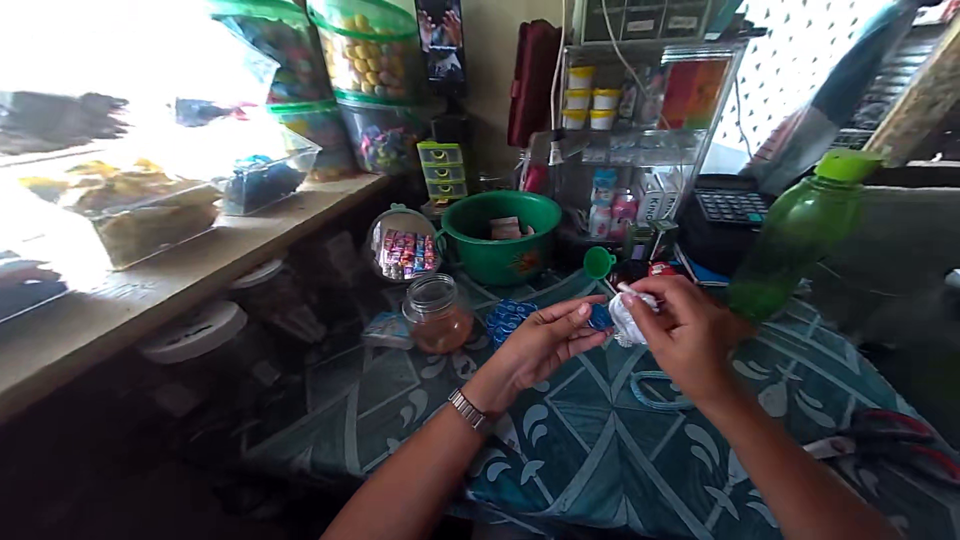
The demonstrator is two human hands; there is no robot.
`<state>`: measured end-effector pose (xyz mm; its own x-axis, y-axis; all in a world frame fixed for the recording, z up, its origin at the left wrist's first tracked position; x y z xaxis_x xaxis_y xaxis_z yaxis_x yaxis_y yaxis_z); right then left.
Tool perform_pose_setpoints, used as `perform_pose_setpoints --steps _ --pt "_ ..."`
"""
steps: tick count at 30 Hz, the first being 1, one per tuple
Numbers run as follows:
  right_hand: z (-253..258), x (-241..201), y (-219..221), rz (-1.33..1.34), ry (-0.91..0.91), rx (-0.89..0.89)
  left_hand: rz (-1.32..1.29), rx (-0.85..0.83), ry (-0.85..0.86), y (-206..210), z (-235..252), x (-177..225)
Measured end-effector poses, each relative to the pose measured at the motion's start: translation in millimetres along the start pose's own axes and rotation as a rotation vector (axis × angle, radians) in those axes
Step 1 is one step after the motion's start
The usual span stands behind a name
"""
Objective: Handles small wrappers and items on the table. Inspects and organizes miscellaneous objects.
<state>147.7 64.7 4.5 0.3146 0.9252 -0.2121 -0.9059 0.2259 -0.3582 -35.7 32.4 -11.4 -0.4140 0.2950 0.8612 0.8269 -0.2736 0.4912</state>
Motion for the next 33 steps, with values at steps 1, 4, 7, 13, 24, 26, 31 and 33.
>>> perform_pose_setpoints --steps 1,4,7,13,24,26,31,33 --pt "-1.5 -4.0 4.5 0.010 -0.019 -0.022 0.002 0.017 0.000 0.4 -0.4 -1.2" --pt "-7.1 -15.4 15.2 0.005 -0.103 -0.084 0.011 0.047 0.012 0.6 0.1 -4.4" --pt "-5.2 -14.0 11.7 0.075 -0.178 -0.196 0.027 0.066 0.066 -3.9 0.8 -1.2" --pt "0.3 -1.0 -3.4 -0.066 -0.080 -0.276 -0.028 0.082 0.069 -5.4 -1.3 6.0" --pt "-6.8 -0.7 14.9 0.232 0.015 -0.170 0.093 0.156 0.008 4.6 -5.4 0.5" --pt "-6.4 3.7 13.6 0.247 0.021 -0.150 0.124 0.091 0.005 6.5 -7.3 2.0" --pt "-6.5 -1.8 15.0 0.240 0.020 -0.166 0.068 0.113 0.012 3.9 -7.2 2.5" --pt "-6.7 -7.6 16.1 0.147 -0.061 -0.163 0.042 0.122 0.009 2.1 -5.9 2.4"
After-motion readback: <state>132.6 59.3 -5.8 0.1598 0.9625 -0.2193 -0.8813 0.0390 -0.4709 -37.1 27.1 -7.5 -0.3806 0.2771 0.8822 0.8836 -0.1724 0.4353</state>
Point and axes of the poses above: each hand's wrist, its own z-axis towards the middle knuckle, its own y-axis out of the palm, x = y × z, the point moved 3 cm from there along z, towards the middle knuckle, and after that the axes turned 13 degrees about -y, right-handed, at the moved point
